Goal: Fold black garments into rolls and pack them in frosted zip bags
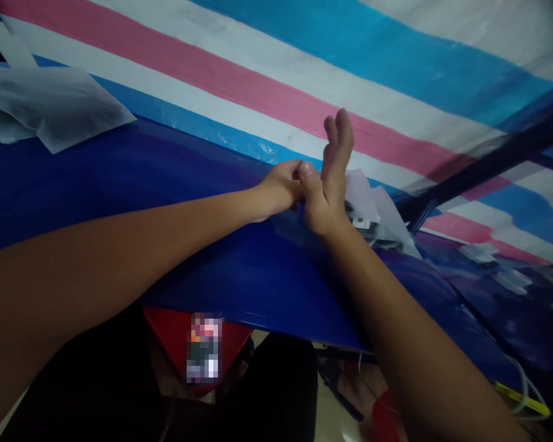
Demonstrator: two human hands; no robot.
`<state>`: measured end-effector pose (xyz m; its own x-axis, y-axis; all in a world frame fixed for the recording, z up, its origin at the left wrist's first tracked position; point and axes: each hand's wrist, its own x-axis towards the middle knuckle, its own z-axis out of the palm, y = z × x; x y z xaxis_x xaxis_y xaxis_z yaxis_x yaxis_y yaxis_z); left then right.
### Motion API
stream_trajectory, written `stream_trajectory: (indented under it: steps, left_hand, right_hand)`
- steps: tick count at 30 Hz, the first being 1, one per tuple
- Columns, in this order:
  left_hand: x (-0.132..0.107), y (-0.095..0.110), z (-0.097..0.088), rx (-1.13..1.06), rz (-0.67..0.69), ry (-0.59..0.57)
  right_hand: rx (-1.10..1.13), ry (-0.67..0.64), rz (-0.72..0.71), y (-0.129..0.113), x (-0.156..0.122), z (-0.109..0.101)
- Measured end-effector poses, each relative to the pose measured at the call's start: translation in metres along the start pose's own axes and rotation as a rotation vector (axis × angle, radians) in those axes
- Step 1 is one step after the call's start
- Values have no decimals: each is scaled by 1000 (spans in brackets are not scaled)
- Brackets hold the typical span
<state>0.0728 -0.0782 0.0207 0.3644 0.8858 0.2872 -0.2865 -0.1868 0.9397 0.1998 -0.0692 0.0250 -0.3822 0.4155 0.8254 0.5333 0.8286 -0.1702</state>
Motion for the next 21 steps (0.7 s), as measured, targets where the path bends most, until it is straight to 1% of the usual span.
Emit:
stream_trajectory:
  steps: [3, 5, 8, 11, 14, 16, 18, 21]
  left_hand:
    - [-3, 5, 3, 10, -64, 35]
    - [-8, 9, 6, -38, -90, -2]
    - [-13, 13, 10, -118, -84, -83]
    - [-12, 11, 12, -136, -62, -103]
    - [-10, 6, 12, -149, -57, -122]
    - [-10, 4, 11, -133, -46, -153]
    - [-10, 3, 10, -87, -15, -163]
    - [-8, 2, 10, 13, 33, -123]
  right_hand:
    - [-12, 27, 33, 3, 0, -1]
    - [-9, 61, 17, 8, 0, -3]
    - [-7, 168, 3, 20, 2, -7]
    - [-24, 224, 21, 29, 2, -9]
    - [29, 246, -20, 29, 1, -7]
    - [25, 222, -23, 24, 1, -5]
    - [-47, 147, 24, 17, 1, -2]
    - [-216, 44, 107, 7, 3, 0]
